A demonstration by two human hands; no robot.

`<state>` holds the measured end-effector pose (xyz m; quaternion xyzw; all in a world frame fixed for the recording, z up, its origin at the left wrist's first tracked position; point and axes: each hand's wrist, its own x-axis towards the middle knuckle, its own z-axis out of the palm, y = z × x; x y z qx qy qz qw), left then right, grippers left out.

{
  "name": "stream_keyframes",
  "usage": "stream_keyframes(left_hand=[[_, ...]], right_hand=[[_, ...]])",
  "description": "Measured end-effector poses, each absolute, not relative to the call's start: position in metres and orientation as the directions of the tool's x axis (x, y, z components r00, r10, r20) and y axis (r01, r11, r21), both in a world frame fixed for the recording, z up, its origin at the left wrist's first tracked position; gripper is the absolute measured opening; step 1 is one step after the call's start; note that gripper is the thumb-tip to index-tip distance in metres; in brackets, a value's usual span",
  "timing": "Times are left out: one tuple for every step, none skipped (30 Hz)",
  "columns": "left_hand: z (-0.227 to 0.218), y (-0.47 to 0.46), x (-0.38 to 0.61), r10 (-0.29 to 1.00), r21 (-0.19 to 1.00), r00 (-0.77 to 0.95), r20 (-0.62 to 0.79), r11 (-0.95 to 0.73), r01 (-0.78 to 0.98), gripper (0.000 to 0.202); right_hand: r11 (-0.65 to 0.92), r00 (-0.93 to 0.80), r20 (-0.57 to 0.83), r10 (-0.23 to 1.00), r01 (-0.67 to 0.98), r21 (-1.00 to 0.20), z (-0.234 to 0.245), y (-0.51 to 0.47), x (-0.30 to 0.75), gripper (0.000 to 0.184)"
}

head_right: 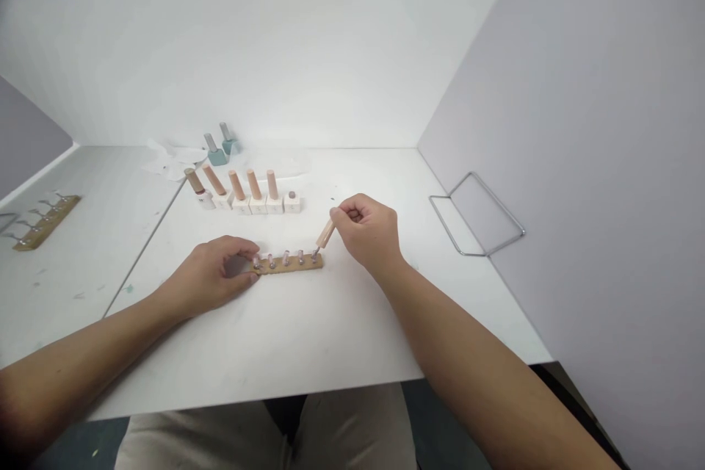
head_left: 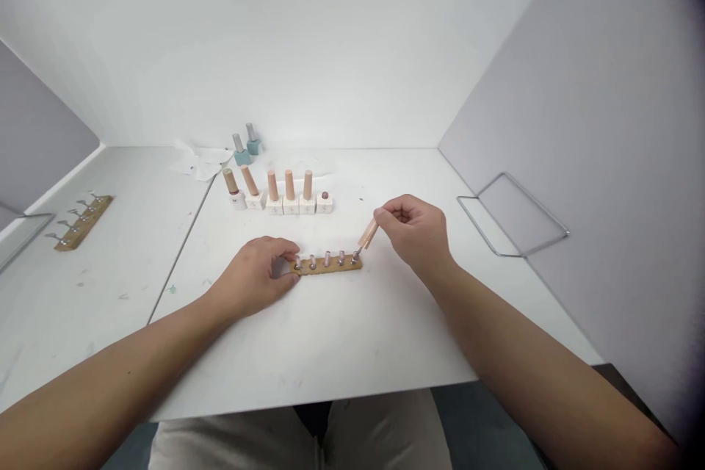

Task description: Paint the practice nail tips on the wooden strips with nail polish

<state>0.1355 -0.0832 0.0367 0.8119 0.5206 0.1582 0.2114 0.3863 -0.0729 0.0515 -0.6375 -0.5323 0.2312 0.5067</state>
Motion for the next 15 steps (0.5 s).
stream_keyframes(left_hand=[[0.0367, -0.0833, 0.1355, 0.914, 0.509, 0.405, 0.036, -0.366, 0.779, 0.031], [0.0365, -0.0834, 0.1354, 0.916, 0.51, 0.401, 0.035, -0.361, 0.781, 0.031], [0.0362, -0.0833, 0.1354, 0.917, 0.511, 0.396, 0.033, -0.356, 0.782, 0.031], [0.0358, -0.0832, 0.1353, 0.919, 0.512, 0.393, 0.034, -0.354, 0.783, 0.032], [0.0354, -0.0829, 0.1352, 0.919, 0.511, 0.392, 0.035, -0.354, 0.783, 0.032], [0.035, -0.0826, 0.1351, 0.919, 0.51, 0.392, 0.037, -0.354, 0.783, 0.032], [0.0347, -0.0823, 0.135, 0.918, 0.509, 0.393, 0.039, -0.357, 0.783, 0.032], [0.0345, -0.082, 0.135, 0.917, 0.508, 0.397, 0.04, -0.361, 0.782, 0.032], [0.0343, -0.0818, 0.1349, 0.915, 0.508, 0.402, 0.041, -0.365, 0.78, 0.032], [0.0343, -0.0817, 0.1349, 0.913, 0.508, 0.405, 0.042, -0.369, 0.778, 0.032], [0.0343, -0.0816, 0.1349, 0.912, 0.508, 0.407, 0.042, -0.371, 0.777, 0.032], [0.0344, -0.0817, 0.1348, 0.912, 0.509, 0.408, 0.043, -0.372, 0.776, 0.032], [0.0344, -0.0818, 0.1348, 0.912, 0.509, 0.408, 0.045, -0.373, 0.776, 0.031], [0.0345, -0.082, 0.1348, 0.912, 0.508, 0.407, 0.05, -0.374, 0.776, 0.031], [0.0345, -0.0821, 0.1348, 0.912, 0.508, 0.406, 0.053, -0.375, 0.776, 0.031]], right_hand=[[0.074, 0.342, 0.249, 0.906, 0.452, -0.889, 0.0518, -0.073, 0.3858, 0.012], [0.068, 0.36, 0.252, 0.898, 0.453, -0.889, 0.0518, -0.0728, 0.3859, 0.012], [0.066, 0.376, 0.256, 0.89, 0.451, -0.89, 0.0516, -0.0726, 0.3864, 0.012], [0.069, 0.389, 0.263, 0.883, 0.447, -0.892, 0.0511, -0.0722, 0.3872, 0.012], [0.079, 0.399, 0.275, 0.875, 0.442, -0.893, 0.0503, -0.0717, 0.3883, 0.012], [0.094, 0.404, 0.289, 0.868, 0.438, -0.894, 0.0495, -0.0713, 0.3893, 0.012], [0.11, 0.404, 0.303, 0.863, 0.435, -0.894, 0.0486, -0.0709, 0.3901, 0.012], [0.126, 0.4, 0.315, 0.861, 0.432, -0.893, 0.048, -0.0708, 0.3906, 0.012], [0.137, 0.392, 0.32, 0.863, 0.428, -0.893, 0.0477, -0.0709, 0.3905, 0.011], [0.143, 0.384, 0.319, 0.867, 0.422, -0.895, 0.0479, -0.0712, 0.39, 0.011], [0.142, 0.376, 0.31, 0.873, 0.413, -0.899, 0.0485, -0.0719, 0.389, 0.01], [0.138, 0.37, 0.299, 0.88, 0.404, -0.905, 0.0495, -0.0729, 0.3878, 0.01], [0.134, 0.365, 0.288, 0.886, 0.392, -0.91, 0.0507, -0.0741, 0.3865, 0.01], [0.133, 0.359, 0.279, 0.891, 0.382, -0.915, 0.052, -0.0754, 0.3852, 0.01], [0.135, 0.353, 0.275, 0.894, 0.374, -0.918, 0.0533, -0.0766, 0.3842, 0.011]])
